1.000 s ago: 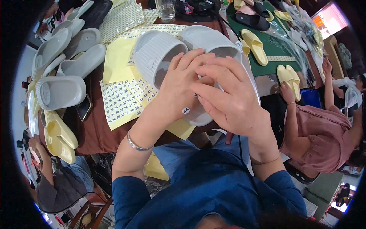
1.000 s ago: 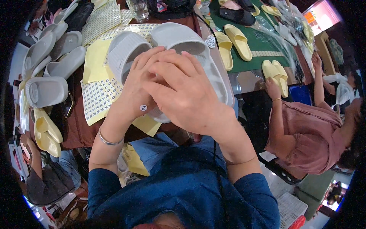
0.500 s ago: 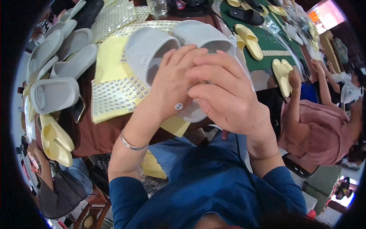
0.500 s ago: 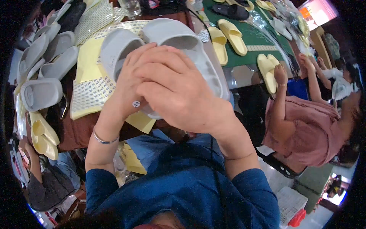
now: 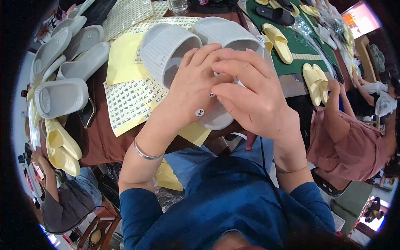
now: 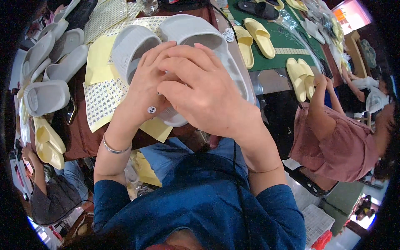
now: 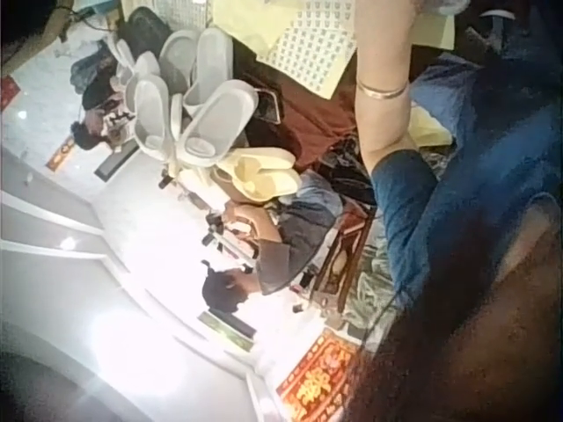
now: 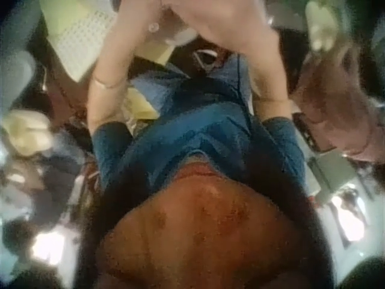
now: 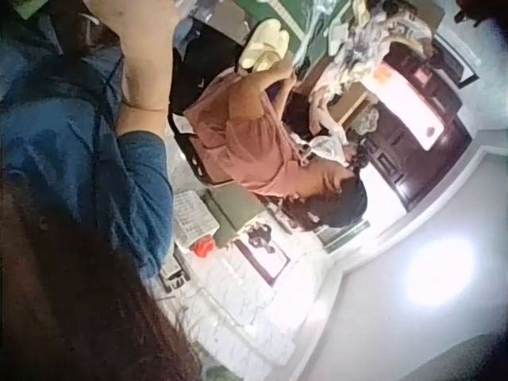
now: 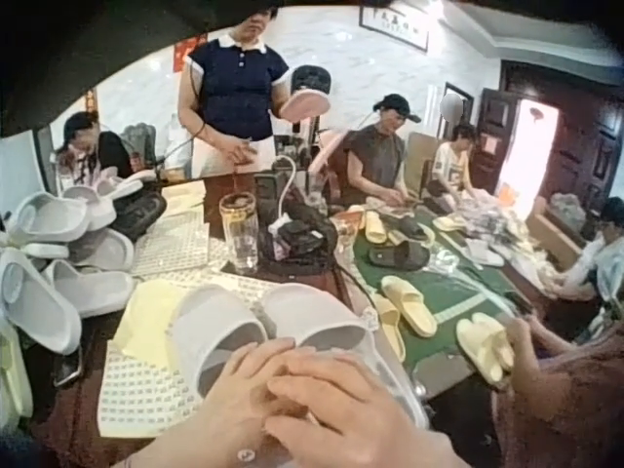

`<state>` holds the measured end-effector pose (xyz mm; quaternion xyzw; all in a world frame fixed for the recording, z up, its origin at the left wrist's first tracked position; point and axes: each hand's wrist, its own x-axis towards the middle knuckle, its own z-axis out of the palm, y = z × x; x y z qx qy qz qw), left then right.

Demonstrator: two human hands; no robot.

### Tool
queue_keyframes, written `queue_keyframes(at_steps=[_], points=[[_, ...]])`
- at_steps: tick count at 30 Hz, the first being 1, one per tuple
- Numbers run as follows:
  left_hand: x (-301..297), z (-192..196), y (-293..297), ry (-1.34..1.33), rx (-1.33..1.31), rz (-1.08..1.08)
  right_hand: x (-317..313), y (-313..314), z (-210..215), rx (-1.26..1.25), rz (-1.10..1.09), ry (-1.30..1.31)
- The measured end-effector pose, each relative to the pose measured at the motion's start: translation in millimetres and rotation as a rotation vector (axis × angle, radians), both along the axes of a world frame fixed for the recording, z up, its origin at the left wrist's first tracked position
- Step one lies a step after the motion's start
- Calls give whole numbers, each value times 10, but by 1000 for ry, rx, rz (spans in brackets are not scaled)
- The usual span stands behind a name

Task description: The recorder is applying numerical size stickers to the footbeds of several pairs of slippers.

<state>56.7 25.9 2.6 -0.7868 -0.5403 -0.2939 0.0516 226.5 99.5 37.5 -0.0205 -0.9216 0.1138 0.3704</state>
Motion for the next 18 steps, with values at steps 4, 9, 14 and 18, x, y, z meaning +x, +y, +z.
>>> queue_keyframes(at_steps=[4,9,14,18], points=[[4,5,-17,-10,-8,12,-25,2,10,-7,15,-3],[29,23,28,-64,7,15,0,6,26,-2,21,9],[16,27,25,-19,52,50,239,192,247,9,-26,96],[87,106,48,-45,42,60,738,468,310,72,-178,-154]])
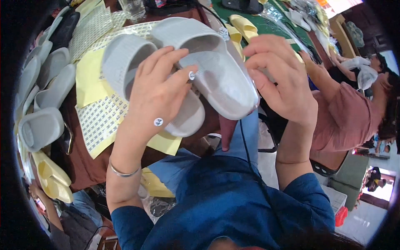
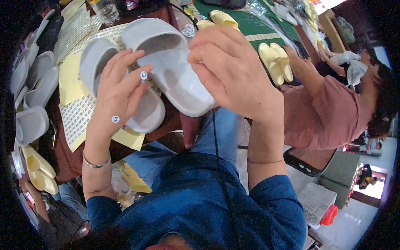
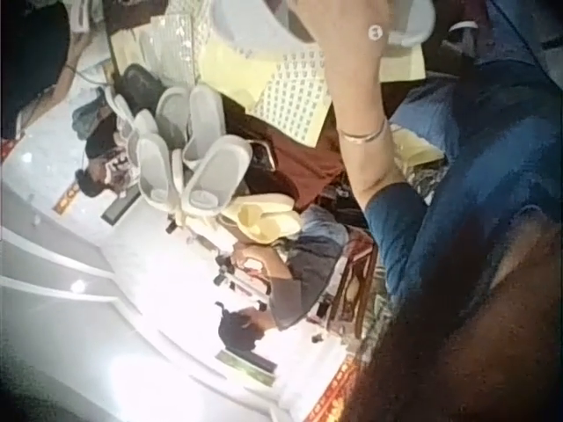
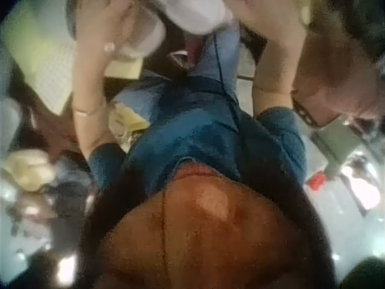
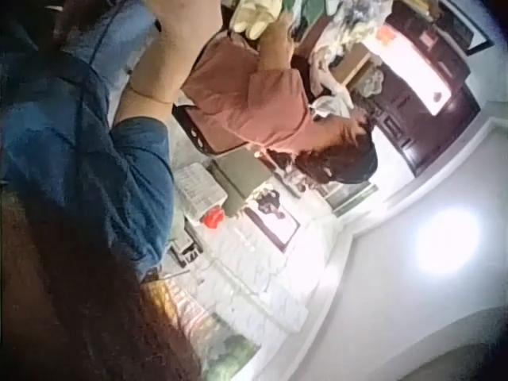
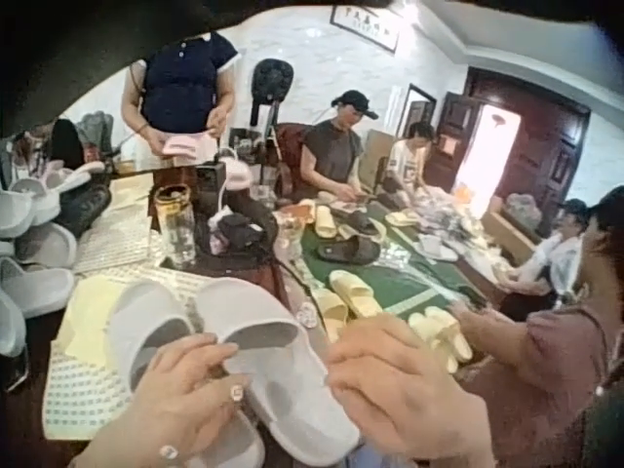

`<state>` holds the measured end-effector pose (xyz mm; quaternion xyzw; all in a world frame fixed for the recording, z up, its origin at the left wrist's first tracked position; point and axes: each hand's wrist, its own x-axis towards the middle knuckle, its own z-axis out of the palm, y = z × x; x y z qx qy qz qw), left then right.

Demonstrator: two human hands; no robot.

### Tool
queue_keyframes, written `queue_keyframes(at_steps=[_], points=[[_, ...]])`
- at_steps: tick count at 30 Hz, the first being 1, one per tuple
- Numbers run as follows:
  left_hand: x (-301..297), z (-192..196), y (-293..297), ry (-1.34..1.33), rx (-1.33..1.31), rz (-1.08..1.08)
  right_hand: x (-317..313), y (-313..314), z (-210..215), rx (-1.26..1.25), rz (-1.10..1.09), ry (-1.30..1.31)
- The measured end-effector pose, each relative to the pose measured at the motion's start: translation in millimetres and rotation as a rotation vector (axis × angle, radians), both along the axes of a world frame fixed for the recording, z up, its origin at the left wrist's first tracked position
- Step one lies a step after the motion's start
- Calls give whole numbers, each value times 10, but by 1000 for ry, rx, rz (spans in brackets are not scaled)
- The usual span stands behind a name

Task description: The recorder is applying numerical size stickers to the footbeds of several pairs of slippers.

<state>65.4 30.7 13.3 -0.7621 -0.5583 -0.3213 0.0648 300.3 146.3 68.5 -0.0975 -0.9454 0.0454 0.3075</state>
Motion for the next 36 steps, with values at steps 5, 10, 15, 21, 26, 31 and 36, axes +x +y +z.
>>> queue_keyframes(at_steps=[5,10,15,21,26,31,36], points=[[-3,-13,22,-24,-24,-16,157,-31,-199,-176,-34,-187],[-32,-47,36,-40,-14,-22,139,-32,-213,-235,7,-291],[-39,-29,51,-45,-14,-25,104,26,-225,-227,42,-346],[-41,-38,43,-48,-9,-27,57,19,-228,-184,-3,-411],[-38,-38,48,-44,10,-35,40,15,-246,-168,-29,-415],[-37,-15,45,-42,2,-28,14,-1,-254,-181,-23,-413],[-32,-28,50,-65,4,-31,-8,7,-271,-195,-32,-425]])
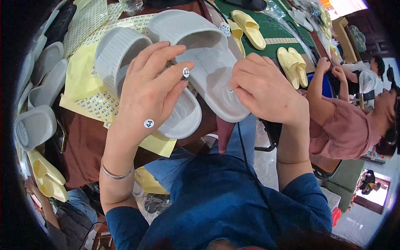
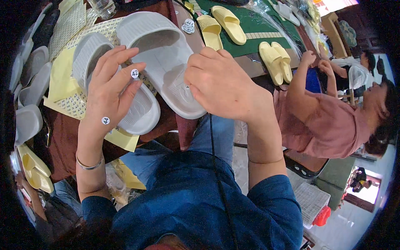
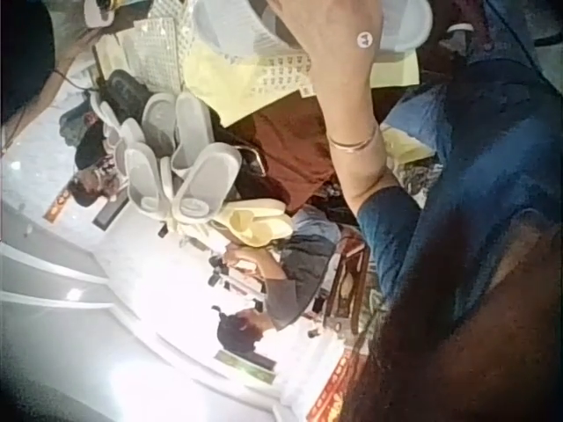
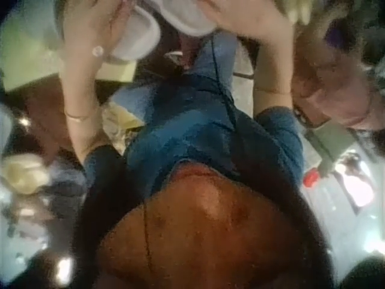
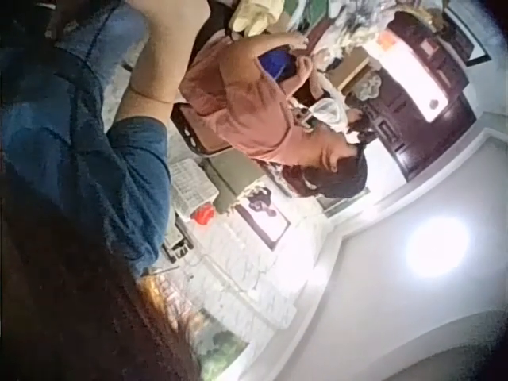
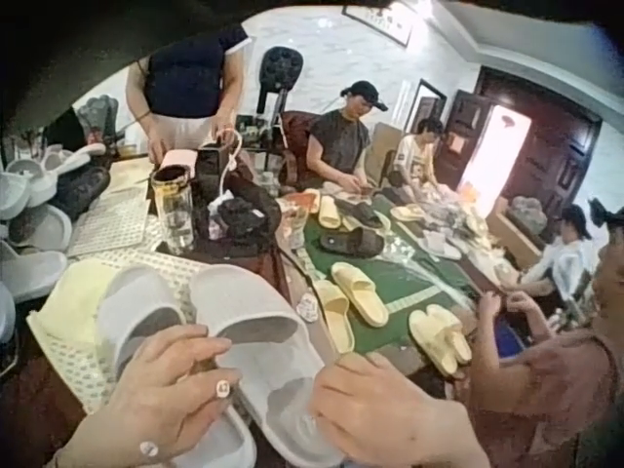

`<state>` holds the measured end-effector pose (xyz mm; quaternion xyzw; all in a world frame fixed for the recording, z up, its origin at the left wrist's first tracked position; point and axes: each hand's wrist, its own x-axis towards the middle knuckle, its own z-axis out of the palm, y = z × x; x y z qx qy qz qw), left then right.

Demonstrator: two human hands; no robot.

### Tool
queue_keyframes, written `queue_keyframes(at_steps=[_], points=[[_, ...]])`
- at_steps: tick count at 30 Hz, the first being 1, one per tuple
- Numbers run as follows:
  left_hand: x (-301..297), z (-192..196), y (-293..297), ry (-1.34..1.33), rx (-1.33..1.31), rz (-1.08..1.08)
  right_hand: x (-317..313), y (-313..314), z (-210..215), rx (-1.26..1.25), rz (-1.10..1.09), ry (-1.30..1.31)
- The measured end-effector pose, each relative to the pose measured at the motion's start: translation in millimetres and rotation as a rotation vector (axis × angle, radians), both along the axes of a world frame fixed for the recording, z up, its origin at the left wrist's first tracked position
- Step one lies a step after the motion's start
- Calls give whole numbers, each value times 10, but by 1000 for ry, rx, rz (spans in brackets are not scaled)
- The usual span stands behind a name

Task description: The recorder is applying numerical size stickers to the footbeds of several pairs of slippers.

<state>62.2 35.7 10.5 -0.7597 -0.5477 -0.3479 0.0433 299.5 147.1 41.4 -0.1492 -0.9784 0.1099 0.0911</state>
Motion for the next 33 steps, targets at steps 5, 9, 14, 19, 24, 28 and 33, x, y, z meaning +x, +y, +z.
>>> queue_keyframes(at_steps=[5,9,14,19,24,28,33], points=[[-8,7,-4,21,-16,5,-18,-13,-3,39,-8,-20],[-9,5,7,25,-13,4,-26,-19,-14,50,-6,-3],[-13,7,2,17,-15,6,-51,-56,-25,75,-30,11],[-15,-2,-25,12,-13,10,-44,-95,-27,70,-40,22],[-17,-30,8,-31,74,-15,-17,-121,19,71,-72,11],[-58,-32,7,-34,69,-12,53,-119,6,97,-57,39],[-18,9,65,190,88,76,210,-117,-6,161,-104,233]])
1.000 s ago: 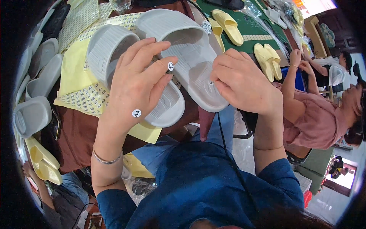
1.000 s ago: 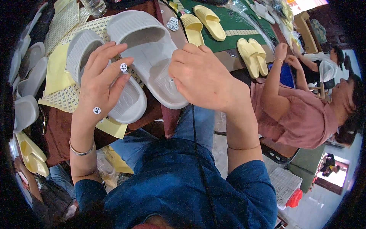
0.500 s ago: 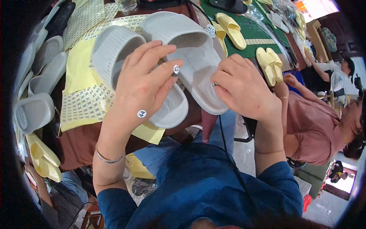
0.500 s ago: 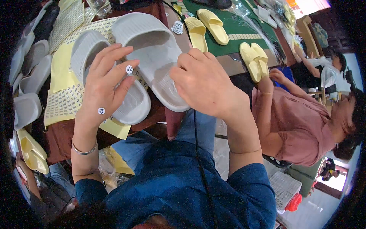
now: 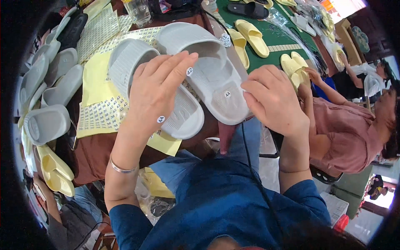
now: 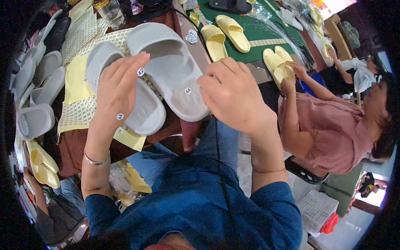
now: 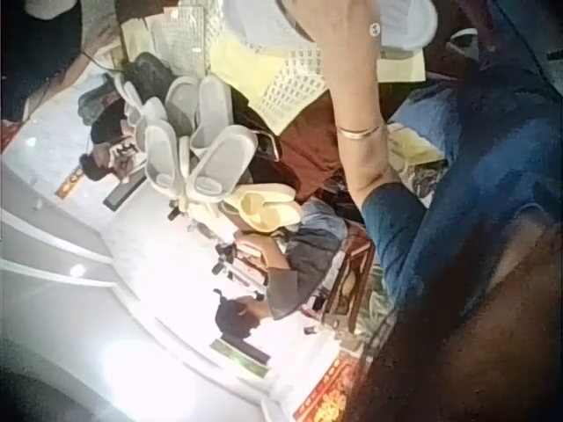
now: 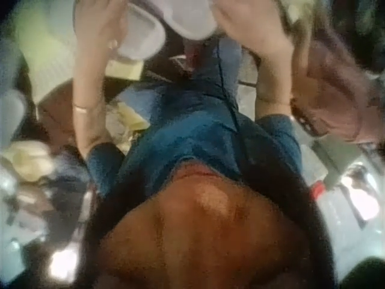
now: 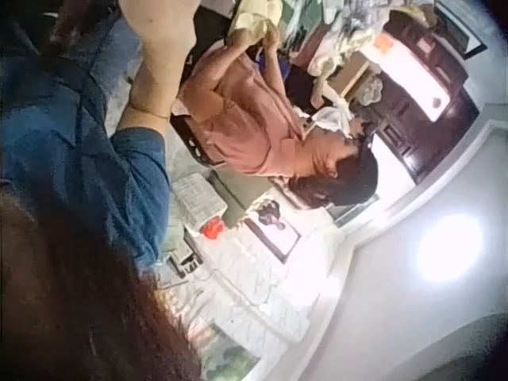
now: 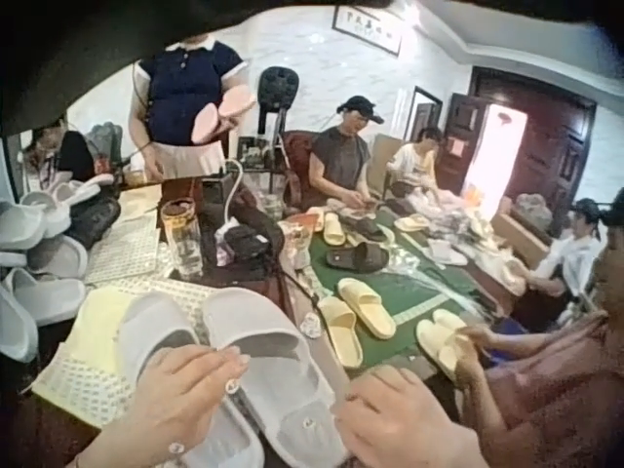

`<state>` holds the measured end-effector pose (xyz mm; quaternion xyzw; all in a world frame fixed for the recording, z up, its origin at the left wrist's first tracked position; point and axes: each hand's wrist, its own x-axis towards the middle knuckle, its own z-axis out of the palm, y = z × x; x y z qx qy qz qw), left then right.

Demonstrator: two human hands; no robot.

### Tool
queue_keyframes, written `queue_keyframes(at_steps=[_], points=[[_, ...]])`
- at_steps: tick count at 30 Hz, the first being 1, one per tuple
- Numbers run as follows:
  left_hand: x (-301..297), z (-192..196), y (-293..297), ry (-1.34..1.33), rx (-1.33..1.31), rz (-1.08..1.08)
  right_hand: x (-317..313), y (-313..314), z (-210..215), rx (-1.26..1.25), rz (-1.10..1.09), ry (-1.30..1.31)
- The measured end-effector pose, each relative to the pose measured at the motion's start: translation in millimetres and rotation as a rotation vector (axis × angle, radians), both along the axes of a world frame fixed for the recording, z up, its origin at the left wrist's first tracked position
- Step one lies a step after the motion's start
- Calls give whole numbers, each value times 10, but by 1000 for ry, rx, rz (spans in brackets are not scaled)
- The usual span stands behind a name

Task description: The recorder is applying numerical size stickers to the footbeds of several pairs of slippers.

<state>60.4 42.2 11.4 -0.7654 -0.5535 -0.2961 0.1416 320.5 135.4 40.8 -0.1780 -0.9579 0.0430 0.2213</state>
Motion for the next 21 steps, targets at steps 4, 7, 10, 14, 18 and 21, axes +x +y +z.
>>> queue_keyframes(at_steps=[4,7,10,14,18,21], points=[[45,253,42,172,-131,-21,-16,-216,89,-11,137,72],[-80,346,23,446,-144,70,-254,-488,133,-115,338,7],[-180,142,102,552,-105,-9,-354,-594,63,-89,382,137],[-257,130,162,558,-185,0,-317,-555,5,-48,396,220],[-233,78,132,535,-106,71,-168,-568,-58,-45,312,265],[-281,44,110,689,30,164,-186,-565,-43,-52,300,219]])
